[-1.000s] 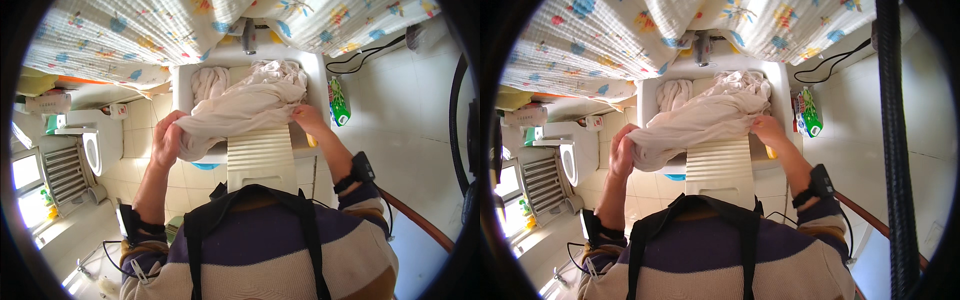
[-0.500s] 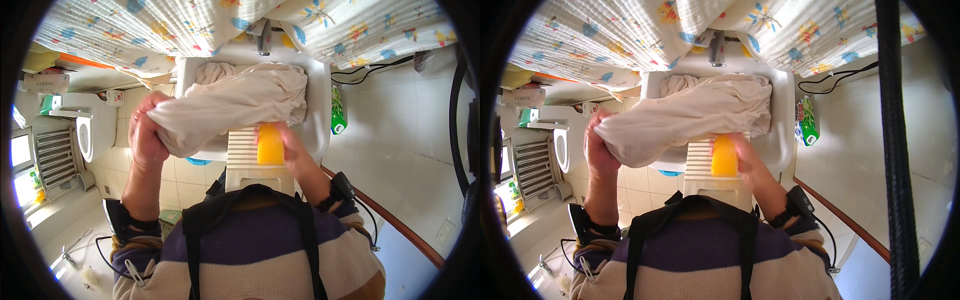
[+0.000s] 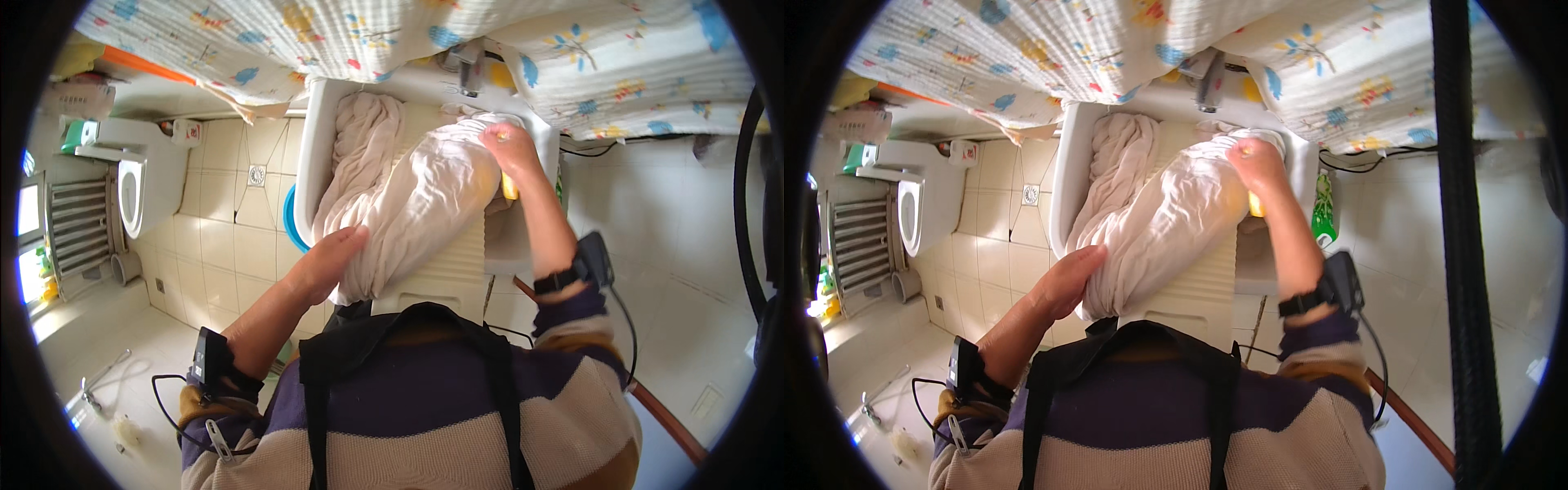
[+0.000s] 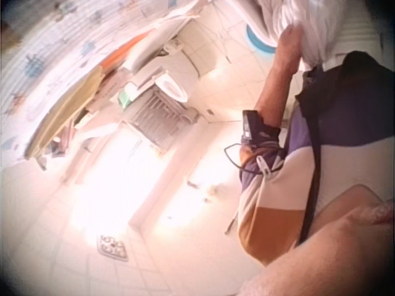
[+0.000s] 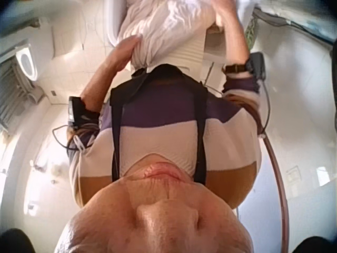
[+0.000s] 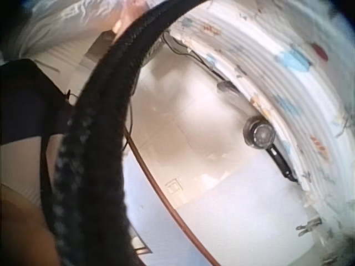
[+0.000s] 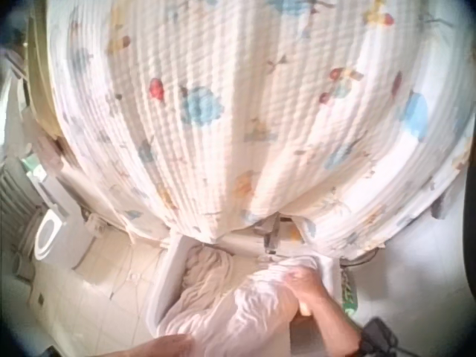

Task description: The person hand washes a white cloth in a sink using a yellow sponge. They repeatedly scrub, rinse, and wring the cloth while keeping it in the sink basin.

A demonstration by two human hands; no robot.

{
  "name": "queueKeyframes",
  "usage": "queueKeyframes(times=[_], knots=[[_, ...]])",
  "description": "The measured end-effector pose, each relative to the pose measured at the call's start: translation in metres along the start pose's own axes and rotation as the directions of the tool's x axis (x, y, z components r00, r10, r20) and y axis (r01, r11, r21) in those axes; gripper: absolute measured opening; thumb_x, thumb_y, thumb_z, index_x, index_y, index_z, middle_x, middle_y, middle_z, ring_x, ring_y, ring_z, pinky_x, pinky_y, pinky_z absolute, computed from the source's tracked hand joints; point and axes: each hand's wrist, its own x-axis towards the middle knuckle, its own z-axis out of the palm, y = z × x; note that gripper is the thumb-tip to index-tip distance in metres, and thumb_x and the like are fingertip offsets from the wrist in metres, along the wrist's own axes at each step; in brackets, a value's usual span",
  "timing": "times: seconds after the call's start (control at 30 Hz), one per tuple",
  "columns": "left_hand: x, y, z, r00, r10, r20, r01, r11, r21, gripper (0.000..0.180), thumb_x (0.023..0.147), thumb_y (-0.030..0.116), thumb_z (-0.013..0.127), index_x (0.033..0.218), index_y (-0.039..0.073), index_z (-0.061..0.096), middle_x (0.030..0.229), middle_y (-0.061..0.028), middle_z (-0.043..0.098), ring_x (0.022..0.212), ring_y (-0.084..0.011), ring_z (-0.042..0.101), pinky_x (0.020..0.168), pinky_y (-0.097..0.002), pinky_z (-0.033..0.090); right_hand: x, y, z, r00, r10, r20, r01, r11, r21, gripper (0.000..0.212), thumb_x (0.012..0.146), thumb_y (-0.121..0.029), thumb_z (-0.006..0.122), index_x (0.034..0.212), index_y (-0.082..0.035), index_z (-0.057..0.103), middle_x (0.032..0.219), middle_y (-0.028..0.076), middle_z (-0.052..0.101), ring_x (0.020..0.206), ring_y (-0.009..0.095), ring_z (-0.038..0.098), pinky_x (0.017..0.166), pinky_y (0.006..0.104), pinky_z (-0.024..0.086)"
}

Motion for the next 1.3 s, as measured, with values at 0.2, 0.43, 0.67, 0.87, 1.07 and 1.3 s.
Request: queueKeyframes(times=[0.2, 0.43, 0.67, 0.87, 1.07, 1.3], knots=[[-0.007, -0.016, -0.016, 0.994, 0.102, 0.038, -0.107, 0.870, 0.480, 0.034, 0.094, 0.015, 0.063, 0.123, -0.001, 0.064, 0.100, -0.0075, 0.067, 0.094, -0.0138, 0.060, 0.083, -0.0307, 0.050, -0.054, 0.000, 0.070, 0.678, -0.734, 0.028, 0.705, 0.640, -0.304, 0.030, 0.089, -0.025, 0.073, 0.114, -0.012, 0.062, 0.102, 0.014, 0.068, 0.095, 0.033, 0.066, 0.082, 0.0443, 0.053], [0.011, -0.026, -0.018, 0.985, 0.156, -0.078, -0.110, 0.902, 0.418, 0.032, 0.090, 0.012, 0.060, 0.118, -0.002, 0.067, 0.106, -0.0106, 0.070, 0.094, -0.0172, 0.063, 0.084, -0.0342, 0.051, 0.023, 0.046, 0.070, 0.897, -0.434, 0.082, 0.394, 0.702, -0.593, 0.036, 0.094, -0.033, 0.071, 0.122, -0.011, 0.062, 0.132, 0.012, 0.058, 0.122, 0.031, 0.059, 0.100, 0.0416, 0.049], [0.008, -0.028, -0.015, 0.988, 0.149, -0.041, -0.138, 0.968, 0.208, 0.038, 0.091, 0.009, 0.058, 0.127, 0.000, 0.065, 0.110, -0.0079, 0.070, 0.101, -0.0143, 0.064, 0.091, -0.0306, 0.052, -0.059, 0.015, 0.094, 0.570, -0.803, 0.171, 0.815, 0.528, -0.239, 0.023, 0.089, -0.021, 0.072, 0.109, -0.012, 0.066, 0.115, 0.012, 0.065, 0.112, 0.034, 0.061, 0.095, 0.0455, 0.050], [0.012, -0.018, -0.015, 0.984, 0.132, -0.118, -0.081, 0.929, 0.362, 0.043, 0.091, 0.010, 0.054, 0.131, -0.005, 0.060, 0.115, -0.0115, 0.069, 0.104, -0.0185, 0.066, 0.092, -0.0313, 0.053, 0.039, 0.043, 0.045, 0.873, -0.461, 0.161, 0.434, 0.579, -0.690, 0.029, 0.095, -0.031, 0.065, 0.116, -0.011, 0.059, 0.147, 0.016, 0.048, 0.125, 0.040, 0.051, 0.102, 0.0493, 0.048], [0.018, -0.017, -0.010, 0.990, 0.048, -0.133, -0.038, 0.996, 0.078, 0.044, 0.089, 0.009, 0.054, 0.130, -0.006, 0.059, 0.116, -0.0152, 0.067, 0.102, -0.0219, 0.067, 0.090, -0.0344, 0.056, -0.086, -0.025, 0.099, 0.776, -0.364, 0.516, 0.389, 0.919, 0.063, 0.016, 0.091, -0.016, 0.065, 0.104, -0.008, 0.062, 0.127, 0.012, 0.060, 0.109, 0.038, 0.060, 0.091, 0.0505, 0.050], [0.014, -0.010, -0.001, 0.984, 0.021, -0.176, -0.019, 1.000, 0.014, 0.041, 0.092, 0.012, 0.058, 0.129, -0.005, 0.059, 0.116, -0.0151, 0.068, 0.105, -0.0245, 0.068, 0.093, -0.0355, 0.056, 0.005, 0.067, 0.052, 0.850, -0.526, -0.003, 0.438, 0.710, -0.551, 0.035, 0.091, -0.020, 0.066, 0.123, -0.009, 0.058, 0.130, 0.013, 0.056, 0.110, 0.040, 0.056, 0.095, 0.0489, 0.049]])
